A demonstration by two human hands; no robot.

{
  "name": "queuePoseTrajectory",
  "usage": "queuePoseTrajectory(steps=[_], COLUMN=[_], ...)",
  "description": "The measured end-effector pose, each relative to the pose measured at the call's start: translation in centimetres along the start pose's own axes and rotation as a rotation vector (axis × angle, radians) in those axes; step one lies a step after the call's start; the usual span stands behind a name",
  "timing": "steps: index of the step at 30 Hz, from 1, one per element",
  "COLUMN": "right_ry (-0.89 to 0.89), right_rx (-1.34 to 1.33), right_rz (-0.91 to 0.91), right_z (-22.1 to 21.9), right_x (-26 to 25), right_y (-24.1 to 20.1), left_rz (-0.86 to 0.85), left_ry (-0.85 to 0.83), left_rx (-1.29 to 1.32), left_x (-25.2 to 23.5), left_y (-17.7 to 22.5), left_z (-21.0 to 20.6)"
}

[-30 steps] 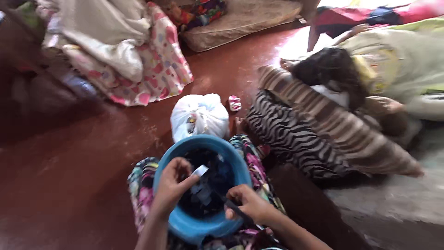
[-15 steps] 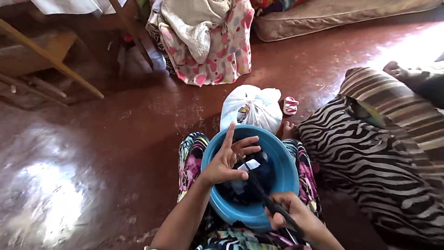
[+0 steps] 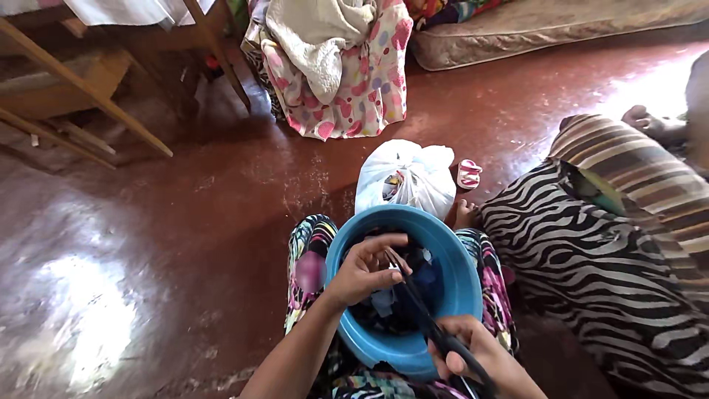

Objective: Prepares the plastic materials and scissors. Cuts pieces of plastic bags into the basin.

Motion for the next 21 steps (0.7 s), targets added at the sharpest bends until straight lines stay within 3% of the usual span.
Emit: queuePoseTrajectory(steps=[10, 15, 21], right_ry=[-0.071, -0.1, -0.038], right_rx=[-0.02, -0.036, -0.146], right_rz=[0.086, 0.142, 0.073], right_z=[-0.9, -1.2, -0.9], right_x=[-0.4, -0.6, -0.5], right_y=[0.1, 0.3, 0.5], left_rz=[0.219, 0.225, 0.215], left_ry=[0.151, 0.147, 0.14], left_rx=[0.124, 0.184, 0.171], left_x=[1.7, 2.0, 2.1], left_y=[-1.6, -1.8, -1.9], left_z=[-1.4, -1.8, -1.9])
Point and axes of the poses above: each hand's wrist, its own x-axis away from the middle knuckle, its own z-axis out of the back of the hand, y = z × x, the point moved 5 cm from there along -x, towards the middle knuckle, and after that the axes turned 7 degrees about -z, right-handed, at the moved point
